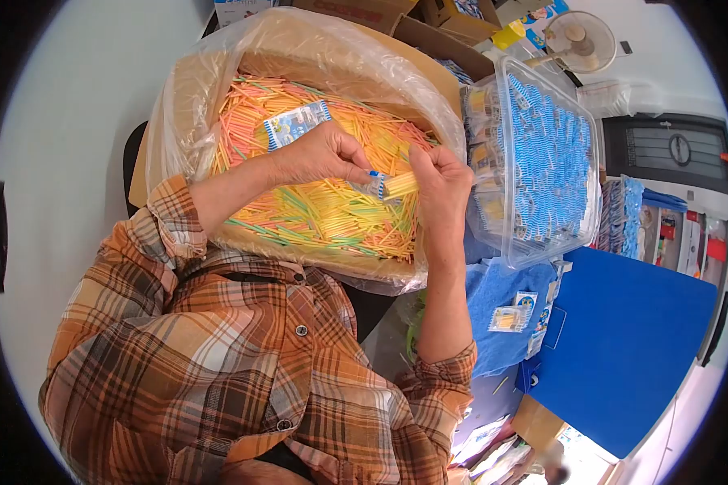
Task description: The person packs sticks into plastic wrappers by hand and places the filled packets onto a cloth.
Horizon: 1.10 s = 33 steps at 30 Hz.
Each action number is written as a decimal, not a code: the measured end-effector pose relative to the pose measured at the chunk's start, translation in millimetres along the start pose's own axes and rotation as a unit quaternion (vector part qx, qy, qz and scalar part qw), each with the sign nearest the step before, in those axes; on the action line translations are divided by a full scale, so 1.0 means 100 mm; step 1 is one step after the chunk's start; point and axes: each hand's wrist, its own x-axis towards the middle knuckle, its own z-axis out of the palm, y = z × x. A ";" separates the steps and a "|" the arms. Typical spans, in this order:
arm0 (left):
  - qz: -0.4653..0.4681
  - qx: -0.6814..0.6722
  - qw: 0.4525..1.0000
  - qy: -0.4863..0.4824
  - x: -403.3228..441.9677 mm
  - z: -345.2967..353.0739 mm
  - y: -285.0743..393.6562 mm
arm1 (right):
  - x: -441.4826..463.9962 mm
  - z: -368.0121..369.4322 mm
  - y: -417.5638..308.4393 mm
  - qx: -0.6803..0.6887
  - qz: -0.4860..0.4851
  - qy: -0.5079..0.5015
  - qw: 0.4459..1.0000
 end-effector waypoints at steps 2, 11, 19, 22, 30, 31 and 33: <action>-0.003 0.001 1.000 0.001 0.00 0.01 0.01 | 0.03 0.02 0.02 -0.101 -0.090 0.017 0.991; -0.056 -0.081 0.994 0.044 0.01 0.03 -0.04 | -0.21 0.03 -0.15 -0.033 -0.091 0.024 0.995; -0.014 0.111 0.994 0.013 -0.02 0.06 0.00 | -0.73 -0.03 0.31 -0.174 -0.211 0.060 0.960; 0.098 0.295 0.943 0.116 0.00 -0.26 -0.14 | -1.24 -0.79 0.35 -0.136 -0.172 0.128 0.967; -0.124 0.715 0.671 0.156 -0.07 -0.68 0.06 | -2.00 -3.27 1.75 -0.396 0.045 0.349 0.848; -0.143 0.719 0.664 0.148 -0.07 -0.71 0.03 | -1.97 -3.28 1.78 -0.460 0.042 0.335 0.821; -0.180 0.713 0.664 0.134 -0.05 -0.71 0.04 | -1.93 -3.21 1.82 -0.576 0.004 0.338 0.744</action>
